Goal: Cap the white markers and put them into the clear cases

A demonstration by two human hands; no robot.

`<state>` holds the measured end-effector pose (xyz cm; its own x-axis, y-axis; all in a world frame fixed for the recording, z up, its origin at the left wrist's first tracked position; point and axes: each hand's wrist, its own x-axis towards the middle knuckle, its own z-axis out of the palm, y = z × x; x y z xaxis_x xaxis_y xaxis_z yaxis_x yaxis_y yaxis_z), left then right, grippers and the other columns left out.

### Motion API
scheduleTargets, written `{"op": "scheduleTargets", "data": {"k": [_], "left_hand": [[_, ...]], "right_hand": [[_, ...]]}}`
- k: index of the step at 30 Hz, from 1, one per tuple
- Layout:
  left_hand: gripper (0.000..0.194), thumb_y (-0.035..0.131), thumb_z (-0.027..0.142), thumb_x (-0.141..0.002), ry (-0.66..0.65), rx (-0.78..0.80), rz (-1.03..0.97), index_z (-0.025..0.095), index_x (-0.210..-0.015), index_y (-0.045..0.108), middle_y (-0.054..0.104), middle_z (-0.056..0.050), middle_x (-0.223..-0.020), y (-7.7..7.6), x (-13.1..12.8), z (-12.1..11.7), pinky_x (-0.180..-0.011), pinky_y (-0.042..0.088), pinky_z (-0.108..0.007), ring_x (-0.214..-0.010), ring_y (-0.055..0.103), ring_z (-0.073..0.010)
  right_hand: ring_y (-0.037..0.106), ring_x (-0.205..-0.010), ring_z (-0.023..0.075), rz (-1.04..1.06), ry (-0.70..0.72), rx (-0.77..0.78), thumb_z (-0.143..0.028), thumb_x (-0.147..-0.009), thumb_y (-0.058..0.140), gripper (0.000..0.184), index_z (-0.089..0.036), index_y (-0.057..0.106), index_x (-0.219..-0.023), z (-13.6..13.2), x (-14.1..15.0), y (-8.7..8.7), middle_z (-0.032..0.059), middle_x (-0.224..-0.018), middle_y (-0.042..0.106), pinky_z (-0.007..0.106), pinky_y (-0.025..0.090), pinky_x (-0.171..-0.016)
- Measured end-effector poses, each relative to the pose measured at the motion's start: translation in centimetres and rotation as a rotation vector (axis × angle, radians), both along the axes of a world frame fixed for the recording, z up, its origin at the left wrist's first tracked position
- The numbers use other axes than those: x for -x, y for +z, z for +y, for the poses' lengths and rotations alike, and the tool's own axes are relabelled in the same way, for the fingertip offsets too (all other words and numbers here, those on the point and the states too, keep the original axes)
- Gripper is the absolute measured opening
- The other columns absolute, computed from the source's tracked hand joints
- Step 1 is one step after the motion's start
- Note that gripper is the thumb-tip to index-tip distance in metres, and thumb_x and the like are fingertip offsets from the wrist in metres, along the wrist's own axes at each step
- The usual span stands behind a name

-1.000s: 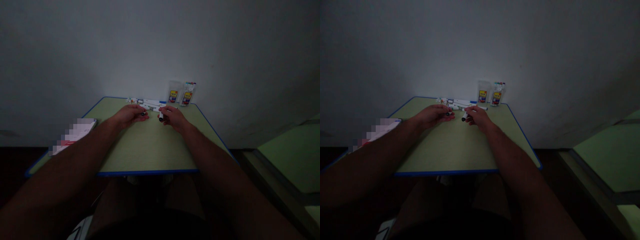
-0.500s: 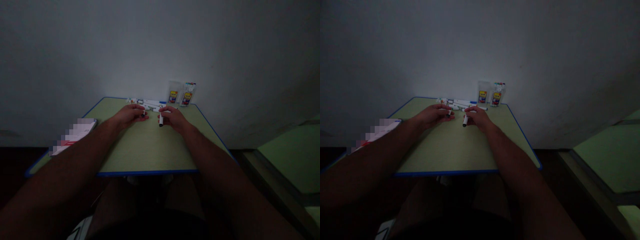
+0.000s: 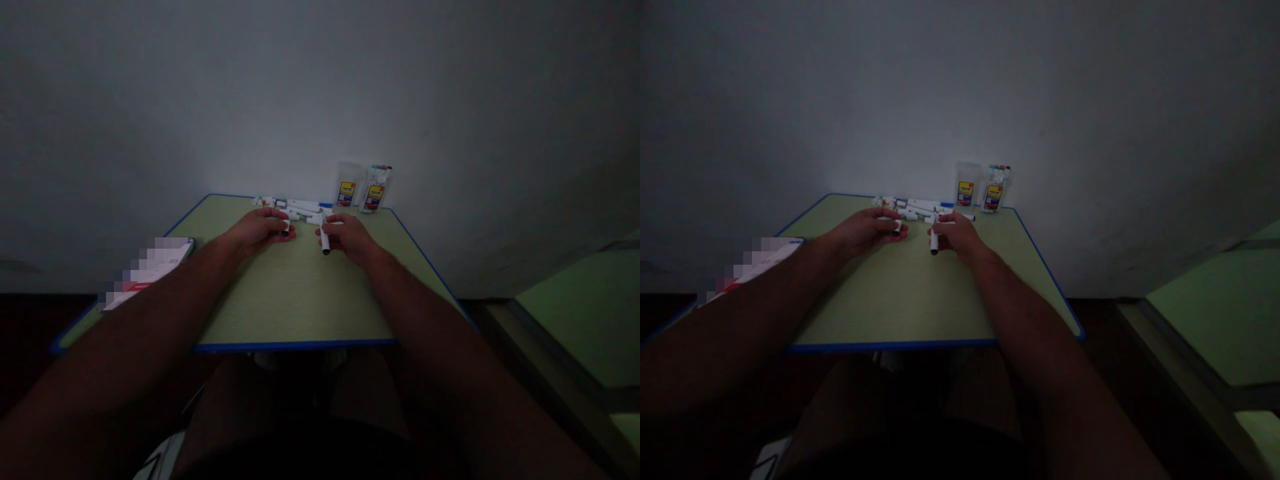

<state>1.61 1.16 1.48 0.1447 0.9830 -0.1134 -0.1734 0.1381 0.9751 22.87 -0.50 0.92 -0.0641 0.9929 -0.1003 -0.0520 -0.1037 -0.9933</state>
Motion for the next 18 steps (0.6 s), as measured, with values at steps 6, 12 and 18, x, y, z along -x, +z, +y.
{"op": "scheduleTargets", "data": {"k": [6, 12, 18], "left_hand": [[0.019, 0.064, -0.005, -0.078, -0.017, -0.001, 0.030, 0.012, -0.085, 0.061, 0.072, -0.011, -0.081, 0.06, -0.01, -0.08, -0.065, 0.059, -0.028, -0.065, 0.069, -0.0152], [0.019, 0.062, -0.006, -0.077, -0.011, -0.001, 0.047, 0.013, -0.080, 0.060, 0.073, -0.011, -0.081, -0.01, -0.07, 0.09, -0.066, 0.059, -0.028, -0.064, 0.068, -0.0146], [0.017, 0.065, -0.004, -0.074, -0.010, -0.030, 0.056, 0.013, -0.078, 0.062, 0.071, -0.009, -0.078, -0.42, 0.13, 0.53, -0.068, 0.058, -0.030, -0.066, 0.068, -0.0154]], "right_hand": [[0.063, -0.054, 0.0121, -0.035, 0.011, -0.007, -0.008, -0.084, 0.066, 0.019, -0.018, 0.054, -0.094, 0.12, -0.05, 0.07, 0.0041, -0.080, 0.071, 0.026, 0.053, -0.051], [0.060, -0.053, 0.0108, -0.072, 0.017, -0.017, -0.006, -0.085, 0.061, 0.012, -0.016, 0.061, -0.093, 0.11, -0.02, 0.19, 0.0065, -0.086, 0.073, 0.024, 0.049, -0.049], [0.061, -0.055, 0.0099, -0.101, 0.004, -0.028, -0.008, -0.086, 0.060, 0.012, -0.016, 0.062, -0.095, 0.38, -0.16, -0.06, 0.0055, -0.089, 0.073, 0.023, 0.048, -0.050]]}}
